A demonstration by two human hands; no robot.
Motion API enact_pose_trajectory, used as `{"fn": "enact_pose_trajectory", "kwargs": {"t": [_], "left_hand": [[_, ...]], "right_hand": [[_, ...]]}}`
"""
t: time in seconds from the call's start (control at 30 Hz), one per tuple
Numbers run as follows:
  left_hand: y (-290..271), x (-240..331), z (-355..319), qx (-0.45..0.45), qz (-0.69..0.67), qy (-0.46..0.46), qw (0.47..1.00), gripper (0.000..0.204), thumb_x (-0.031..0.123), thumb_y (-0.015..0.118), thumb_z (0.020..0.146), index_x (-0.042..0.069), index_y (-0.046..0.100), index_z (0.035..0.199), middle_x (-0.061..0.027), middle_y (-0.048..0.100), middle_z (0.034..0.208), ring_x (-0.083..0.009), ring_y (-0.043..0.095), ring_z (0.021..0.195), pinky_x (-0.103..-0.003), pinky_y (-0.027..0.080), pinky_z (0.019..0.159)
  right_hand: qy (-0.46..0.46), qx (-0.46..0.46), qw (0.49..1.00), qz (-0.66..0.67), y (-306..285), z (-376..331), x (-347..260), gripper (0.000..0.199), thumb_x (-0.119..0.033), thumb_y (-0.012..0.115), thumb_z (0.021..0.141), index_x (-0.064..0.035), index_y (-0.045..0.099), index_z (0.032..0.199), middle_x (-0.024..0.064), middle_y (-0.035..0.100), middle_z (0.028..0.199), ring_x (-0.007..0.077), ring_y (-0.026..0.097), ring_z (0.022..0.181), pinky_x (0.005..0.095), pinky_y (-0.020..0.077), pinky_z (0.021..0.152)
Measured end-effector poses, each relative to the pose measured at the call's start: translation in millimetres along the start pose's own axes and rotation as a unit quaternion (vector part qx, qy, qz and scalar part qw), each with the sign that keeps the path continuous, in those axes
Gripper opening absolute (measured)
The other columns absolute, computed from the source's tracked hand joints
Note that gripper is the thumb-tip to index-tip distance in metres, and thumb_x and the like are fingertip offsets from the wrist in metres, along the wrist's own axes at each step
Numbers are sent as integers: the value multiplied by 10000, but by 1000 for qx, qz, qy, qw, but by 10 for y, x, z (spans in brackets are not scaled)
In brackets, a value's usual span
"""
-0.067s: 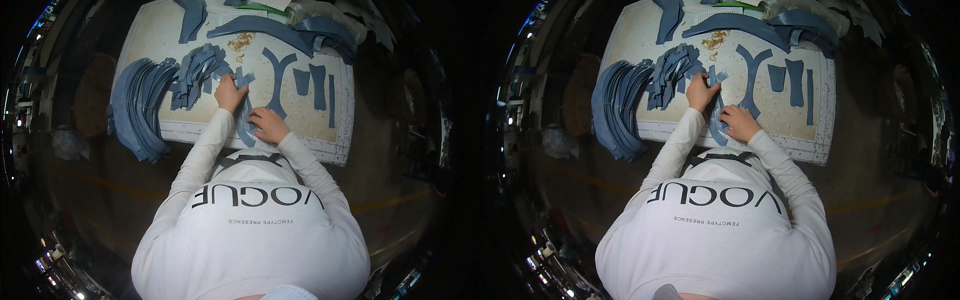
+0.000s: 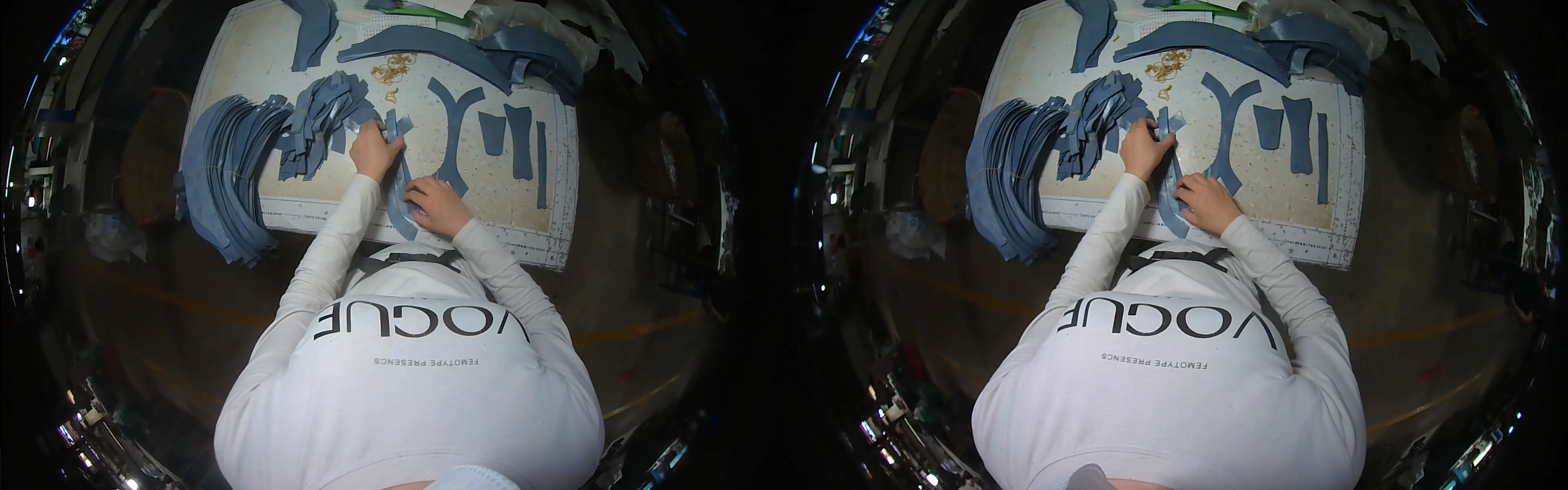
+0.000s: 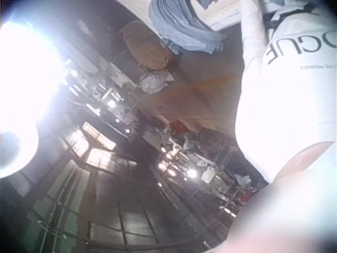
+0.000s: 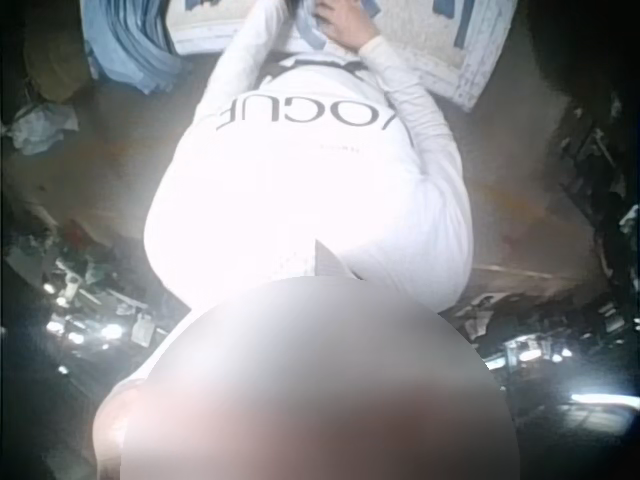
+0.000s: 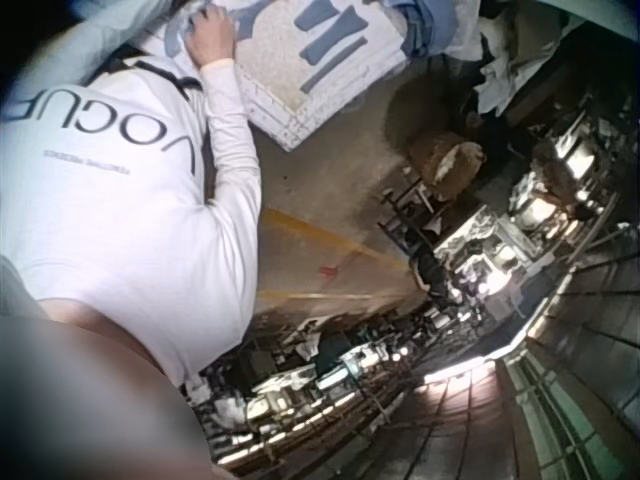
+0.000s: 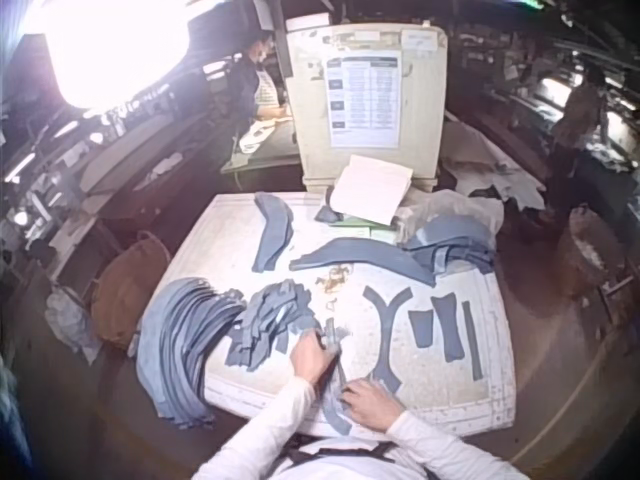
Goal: The person repeatedly picks up small blue fabric pieces from a table, folds or aligns them, and places them into a growing stack. The person handles the pieces one at a time and maintains a consistent workflow throughout the clip.
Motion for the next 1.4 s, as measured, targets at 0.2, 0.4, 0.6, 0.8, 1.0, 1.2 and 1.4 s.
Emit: {"fn": "enact_pose_trajectory", "kwargs": {"t": [0.2, 0.4, 0.6, 0.8, 1.0, 1.2, 1.4], "left_hand": [[18, -179, 156, -6, -104, -19, 994, 264, 222, 750, 627, 73, 629, 808, -59, 606, 655, -225, 616, 633, -327, 479, 601], [37, -310, 340, -50, -325, -22, 944, 156, 83, 699, 749, 23, 604, 857, -34, 647, 725, -81, 585, 627, -226, 467, 586], [155, 27, 138, -202, -526, -75, 823, 295, 83, 664, 832, 2, 610, 1110, -24, 667, 895, -66, 613, 762, -180, 493, 695], [90, 345, -125, -216, -500, -71, 836, 211, 116, 642, 857, 2, 647, 1034, -41, 670, 895, -80, 625, 768, -188, 500, 697], [19, 533, -112, -173, -424, -15, 889, 176, 128, 613, 879, -14, 633, 980, -25, 644, 825, -64, 583, 707, -184, 463, 640], [309, 1275, -121, -287, -501, 53, 815, 353, 318, 363, 995, 14, 540, 1022, -22, 542, 788, -93, 516, 731, -208, 411, 716], [870, 2091, -386, -390, -546, 86, 737, 331, 299, 365, 1003, 30, 558, 991, 14, 438, 676, -91, 431, 646, -235, 408, 657]], "right_hand": [[-4, 83, 997, -3, -95, -65, 6, 188, -86, 645, 694, -85, 621, 881, 52, 578, 892, 223, 566, 856, 343, 439, 737], [59, 119, 974, 186, -637, 71, -7, 263, 9, 635, 692, -53, 637, 947, 50, 603, 864, 178, 599, 792, 278, 487, 695], [189, 142, 837, 494, -701, 325, 442, 200, -28, 664, 821, 8, 631, 1014, 28, 634, 907, 63, 580, 795, 194, 475, 723], [255, 248, 773, 525, -446, 392, 952, 234, -17, 655, 822, -3, 610, 1051, 9, 619, 853, 51, 566, 754, 174, 462, 651], [274, 282, 792, 467, -538, 312, 1016, 192, -30, 660, 820, -8, 610, 1003, -9, 584, 812, 46, 532, 694, 173, 454, 633], [192, 290, 844, 409, -1143, 134, 1093, 133, -88, 672, 823, 8, 616, 896, 13, 557, 816, 60, 516, 674, 185, 439, 647], [249, 345, 850, 309, -2130, -352, 1787, 149, -145, 691, 809, -26, 634, 879, -13, 614, 789, 66, 552, 739, 207, 423, 659]]}}
Point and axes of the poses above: each hand's wrist, its own z-axis towards the middle knuckle, its own y-axis out of the palm, x = y × z, the point moved 10 cm from there along z, towards the middle knuckle
